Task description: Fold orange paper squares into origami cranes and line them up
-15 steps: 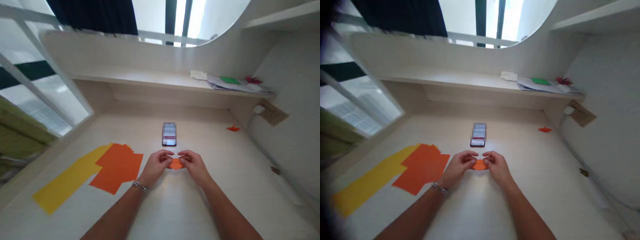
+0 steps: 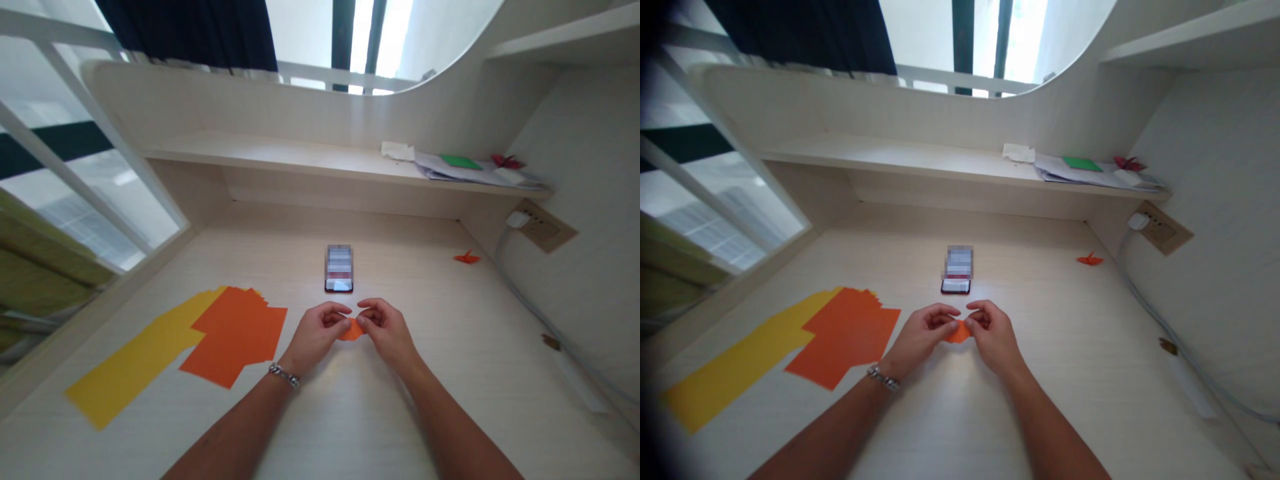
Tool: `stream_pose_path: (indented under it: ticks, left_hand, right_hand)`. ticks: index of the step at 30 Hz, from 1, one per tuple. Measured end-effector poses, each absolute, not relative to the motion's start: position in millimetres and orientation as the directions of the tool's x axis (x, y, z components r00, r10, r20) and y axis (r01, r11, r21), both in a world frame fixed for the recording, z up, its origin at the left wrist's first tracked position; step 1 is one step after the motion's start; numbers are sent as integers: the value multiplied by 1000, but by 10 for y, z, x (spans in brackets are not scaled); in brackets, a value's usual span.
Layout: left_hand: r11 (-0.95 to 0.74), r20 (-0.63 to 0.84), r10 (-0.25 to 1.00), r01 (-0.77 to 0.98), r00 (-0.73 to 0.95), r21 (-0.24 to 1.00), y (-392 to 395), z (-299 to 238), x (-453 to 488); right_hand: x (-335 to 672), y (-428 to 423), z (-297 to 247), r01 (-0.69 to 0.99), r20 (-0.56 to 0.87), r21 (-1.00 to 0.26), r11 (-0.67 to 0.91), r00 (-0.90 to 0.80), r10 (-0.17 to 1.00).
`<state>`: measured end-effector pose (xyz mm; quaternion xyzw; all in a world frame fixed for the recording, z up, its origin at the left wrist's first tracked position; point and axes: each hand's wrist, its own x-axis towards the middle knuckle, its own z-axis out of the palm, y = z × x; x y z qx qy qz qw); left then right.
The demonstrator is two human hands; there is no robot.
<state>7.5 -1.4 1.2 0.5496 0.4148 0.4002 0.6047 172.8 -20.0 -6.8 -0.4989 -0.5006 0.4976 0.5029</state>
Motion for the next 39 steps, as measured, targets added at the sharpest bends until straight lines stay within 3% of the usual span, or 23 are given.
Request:
stream_pose_path:
  ticks: [6, 25, 27, 29, 31, 33, 35, 39]
  left_hand:
    - [91, -71, 946, -51, 316, 995, -8, -2, 81]
    - [136, -116, 912, -24, 394, 990, -16, 41, 66]
    - [118, -96, 926, -38, 365, 992, -21, 36, 72]
    - [79, -66, 951, -32, 302, 996, -24, 24, 80]
    - [36, -35, 974, -4, 224, 999, -25, 11, 85]
    - [-10, 4, 987, 34, 163, 999, -30, 6, 86]
    - [-75, 64, 986, 67, 155, 995, -41, 14, 82]
    - [-160, 130, 969, 130, 208, 979, -79, 56, 75]
  right_hand:
    - [1698, -188, -104, -75, -13, -997, -10, 49, 999]
    - [1698, -204, -90, -29, 43, -998, 46, 112, 993]
    - [1707, -207, -88, 28, 82, -996, 79, 135, 987]
    - [1715, -222, -66, 193, 195, -968, 159, 185, 963]
    - [1716, -244, -28, 401, 335, -886, 232, 210, 918]
    - [1704, -267, 11, 506, 395, -822, 263, 173, 902]
    - [1681, -279, 35, 459, 344, -848, 264, 98, 934]
    - [1647, -260, 19, 147, 118, -982, 117, -5, 993]
